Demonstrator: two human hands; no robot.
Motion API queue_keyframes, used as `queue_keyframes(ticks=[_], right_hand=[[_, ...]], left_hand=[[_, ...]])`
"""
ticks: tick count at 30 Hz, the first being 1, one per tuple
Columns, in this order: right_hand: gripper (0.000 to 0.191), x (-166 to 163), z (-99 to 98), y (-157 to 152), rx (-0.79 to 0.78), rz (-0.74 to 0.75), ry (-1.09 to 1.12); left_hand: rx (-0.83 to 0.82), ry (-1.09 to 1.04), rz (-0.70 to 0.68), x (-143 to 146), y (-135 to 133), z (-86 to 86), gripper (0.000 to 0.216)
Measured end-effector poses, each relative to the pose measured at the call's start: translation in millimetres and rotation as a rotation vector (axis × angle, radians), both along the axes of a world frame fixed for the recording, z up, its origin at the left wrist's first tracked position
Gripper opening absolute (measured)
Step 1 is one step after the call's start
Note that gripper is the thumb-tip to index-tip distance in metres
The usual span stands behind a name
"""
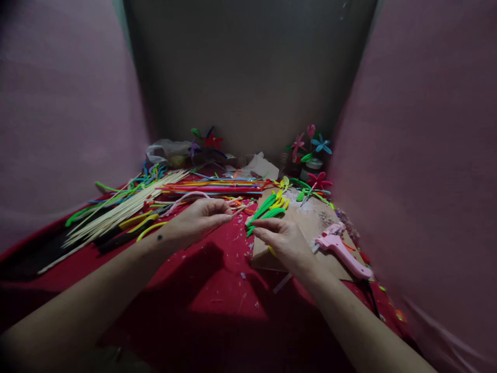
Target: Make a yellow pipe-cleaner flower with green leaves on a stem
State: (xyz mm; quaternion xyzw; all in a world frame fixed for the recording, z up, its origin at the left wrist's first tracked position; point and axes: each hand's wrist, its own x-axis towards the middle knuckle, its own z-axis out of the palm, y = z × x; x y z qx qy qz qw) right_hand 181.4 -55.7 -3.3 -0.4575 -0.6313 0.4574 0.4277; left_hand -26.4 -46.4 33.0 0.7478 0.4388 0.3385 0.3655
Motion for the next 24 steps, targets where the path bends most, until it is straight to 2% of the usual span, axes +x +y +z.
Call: queue_keyframes(ticks=[3,6,12,19,24], right_hand=[[0.028,-18.9,10.7,5.5,-0.06,0.072,0.375],[0.02,-29.0,18.7,16.1,-0.048,0.074,0.515],[0.017,-36.2,24.6,38.4,-0.027,0.045,0.576],[0.021,-37.4,-0.5,51.9,-0.037,0.004,0.58],[0.026,-37.8,-4.4,50.9,-0.028,-0.026,0.589]], left_hand=[[-0.092,-0.167,-0.027,16.2,-0.3,5.7,0.017],[-0.121,-0.254,-0.03,27.0,4.1,7.4,0.021],[-0.112,-0.353,0.006,33.2,23.7,1.2,0.025],[-0.365,-0.588,-0.076,37.6,34.9,-29.0,0.024],[-0.326,-0.6,-0.023,35.0,35.5,-36.9,0.022]])
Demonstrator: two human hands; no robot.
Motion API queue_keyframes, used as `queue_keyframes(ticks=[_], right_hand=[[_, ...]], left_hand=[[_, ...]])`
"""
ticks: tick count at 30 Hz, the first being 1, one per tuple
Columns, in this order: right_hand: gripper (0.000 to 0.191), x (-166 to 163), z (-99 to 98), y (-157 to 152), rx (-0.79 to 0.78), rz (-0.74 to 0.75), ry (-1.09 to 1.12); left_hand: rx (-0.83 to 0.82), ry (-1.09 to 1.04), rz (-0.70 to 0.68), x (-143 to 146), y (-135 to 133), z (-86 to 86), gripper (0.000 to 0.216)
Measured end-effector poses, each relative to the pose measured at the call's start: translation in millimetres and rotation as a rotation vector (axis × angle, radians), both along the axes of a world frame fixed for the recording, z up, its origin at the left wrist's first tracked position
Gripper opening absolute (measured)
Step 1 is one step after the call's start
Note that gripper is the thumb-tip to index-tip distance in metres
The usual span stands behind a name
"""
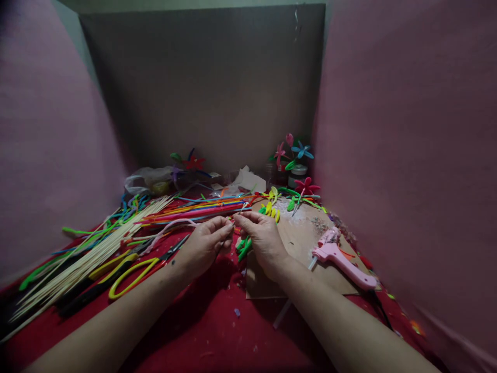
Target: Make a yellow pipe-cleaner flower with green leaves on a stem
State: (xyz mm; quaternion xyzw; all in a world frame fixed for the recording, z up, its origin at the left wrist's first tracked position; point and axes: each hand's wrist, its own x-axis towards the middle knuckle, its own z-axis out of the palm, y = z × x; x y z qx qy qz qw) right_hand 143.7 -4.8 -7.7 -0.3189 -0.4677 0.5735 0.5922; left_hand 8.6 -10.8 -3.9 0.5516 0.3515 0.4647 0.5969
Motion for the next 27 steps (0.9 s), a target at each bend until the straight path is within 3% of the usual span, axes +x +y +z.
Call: queue_keyframes(ticks=[7,27], right_hand=[[0.024,-1.1,3.5,-4.0,-0.02,-0.066,0.068],[0.02,-3.5,2.7,-9.3,-0.011,-0.045,0.093]], left_hand=[[0.118,0.16,0.092,2.4,-3.6,-0.7,0.019],[0.184,0.163,0.202,8.7,-11.3,-6.0,0.02]])
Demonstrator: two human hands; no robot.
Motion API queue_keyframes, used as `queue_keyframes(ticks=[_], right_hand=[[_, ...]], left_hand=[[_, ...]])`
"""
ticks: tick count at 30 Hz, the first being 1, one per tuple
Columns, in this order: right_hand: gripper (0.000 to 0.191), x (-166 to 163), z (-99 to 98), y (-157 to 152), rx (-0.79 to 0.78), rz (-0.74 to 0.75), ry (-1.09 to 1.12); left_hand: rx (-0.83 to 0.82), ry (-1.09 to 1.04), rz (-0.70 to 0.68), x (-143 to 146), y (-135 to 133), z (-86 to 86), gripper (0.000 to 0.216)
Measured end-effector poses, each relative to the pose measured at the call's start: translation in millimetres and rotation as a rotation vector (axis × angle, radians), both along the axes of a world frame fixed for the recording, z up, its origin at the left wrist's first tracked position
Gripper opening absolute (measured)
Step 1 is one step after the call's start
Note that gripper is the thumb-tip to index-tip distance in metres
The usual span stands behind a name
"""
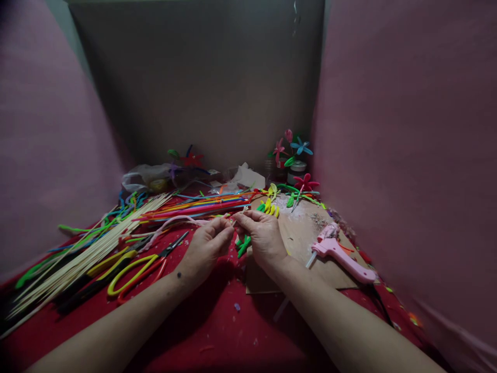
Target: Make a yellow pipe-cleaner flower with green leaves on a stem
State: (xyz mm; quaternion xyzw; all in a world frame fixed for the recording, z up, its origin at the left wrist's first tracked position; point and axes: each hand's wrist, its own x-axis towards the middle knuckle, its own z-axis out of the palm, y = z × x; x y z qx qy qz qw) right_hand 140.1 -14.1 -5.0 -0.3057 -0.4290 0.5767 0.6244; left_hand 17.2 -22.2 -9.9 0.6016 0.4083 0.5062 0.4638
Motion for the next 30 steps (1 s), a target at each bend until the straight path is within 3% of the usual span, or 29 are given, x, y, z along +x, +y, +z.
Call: queue_keyframes(ticks=[12,18,23,30], right_hand=[[0.02,2.3,-2.8,1.0,0.039,0.008,-0.033],[0.021,3.2,-1.6,-0.5,0.027,0.021,-0.016],[0.019,8.1,3.6,0.6,0.037,-0.087,-0.026],[0.017,12.2,7.0,3.6,0.005,-0.13,-0.005]], left_hand=[[-0.033,0.049,-0.001,-1.2,-2.5,3.6,0.019],[0.015,0.043,-0.129,-8.9,1.3,6.8,0.021],[-0.044,-0.044,-0.164,-15.5,6.1,8.6,0.028],[-0.147,0.08,-0.181,-15.6,2.6,19.4,0.018]])
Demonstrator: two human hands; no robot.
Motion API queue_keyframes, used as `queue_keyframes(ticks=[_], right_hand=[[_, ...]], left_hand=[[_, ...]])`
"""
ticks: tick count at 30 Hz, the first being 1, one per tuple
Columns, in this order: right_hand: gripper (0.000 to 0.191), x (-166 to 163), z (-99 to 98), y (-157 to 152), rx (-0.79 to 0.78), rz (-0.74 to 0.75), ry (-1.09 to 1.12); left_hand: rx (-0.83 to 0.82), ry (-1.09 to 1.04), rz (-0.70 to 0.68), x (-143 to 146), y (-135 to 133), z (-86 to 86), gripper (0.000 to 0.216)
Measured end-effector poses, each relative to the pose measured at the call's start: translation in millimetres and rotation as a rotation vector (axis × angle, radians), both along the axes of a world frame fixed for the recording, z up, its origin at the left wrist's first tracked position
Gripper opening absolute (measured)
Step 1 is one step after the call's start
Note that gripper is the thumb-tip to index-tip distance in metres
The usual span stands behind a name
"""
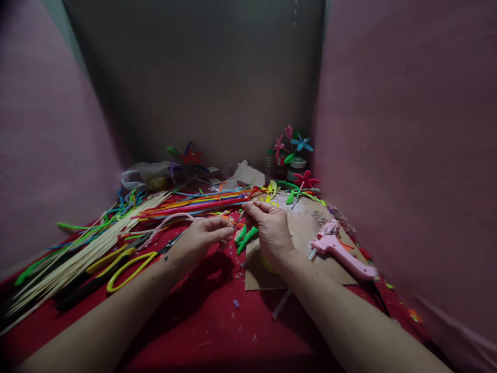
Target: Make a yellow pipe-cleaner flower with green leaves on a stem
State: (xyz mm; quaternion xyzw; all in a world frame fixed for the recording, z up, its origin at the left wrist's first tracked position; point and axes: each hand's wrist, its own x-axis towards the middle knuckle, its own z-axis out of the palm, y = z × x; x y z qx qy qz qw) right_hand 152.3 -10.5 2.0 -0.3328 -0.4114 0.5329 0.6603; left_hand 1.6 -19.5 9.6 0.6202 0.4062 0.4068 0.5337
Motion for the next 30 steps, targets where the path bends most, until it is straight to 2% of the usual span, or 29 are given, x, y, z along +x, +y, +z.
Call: queue_keyframes(ticks=[8,14,19,24,30], right_hand=[[0.021,-2.3,-5.7,-3.2,-0.017,0.192,0.001],[0.021,-2.5,-6.7,-2.6,-0.05,0.145,0.041],[0.019,-4.0,-5.7,-4.1,-0.046,0.135,0.031],[0.019,-7.8,-7.6,-8.9,-0.054,0.187,-0.019],[0.019,-11.3,-14.8,-7.8,-0.099,0.214,-0.015]], left_hand=[[0.051,-0.002,-0.025,-0.6,1.4,-4.5,0.024],[0.056,0.022,0.035,0.0,0.5,-1.7,0.034],[0.209,0.044,0.167,1.8,0.1,-2.3,0.021],[0.272,-0.038,0.172,5.2,-1.9,-5.1,0.015],[0.429,0.175,0.183,3.3,-3.2,-10.3,0.013]])
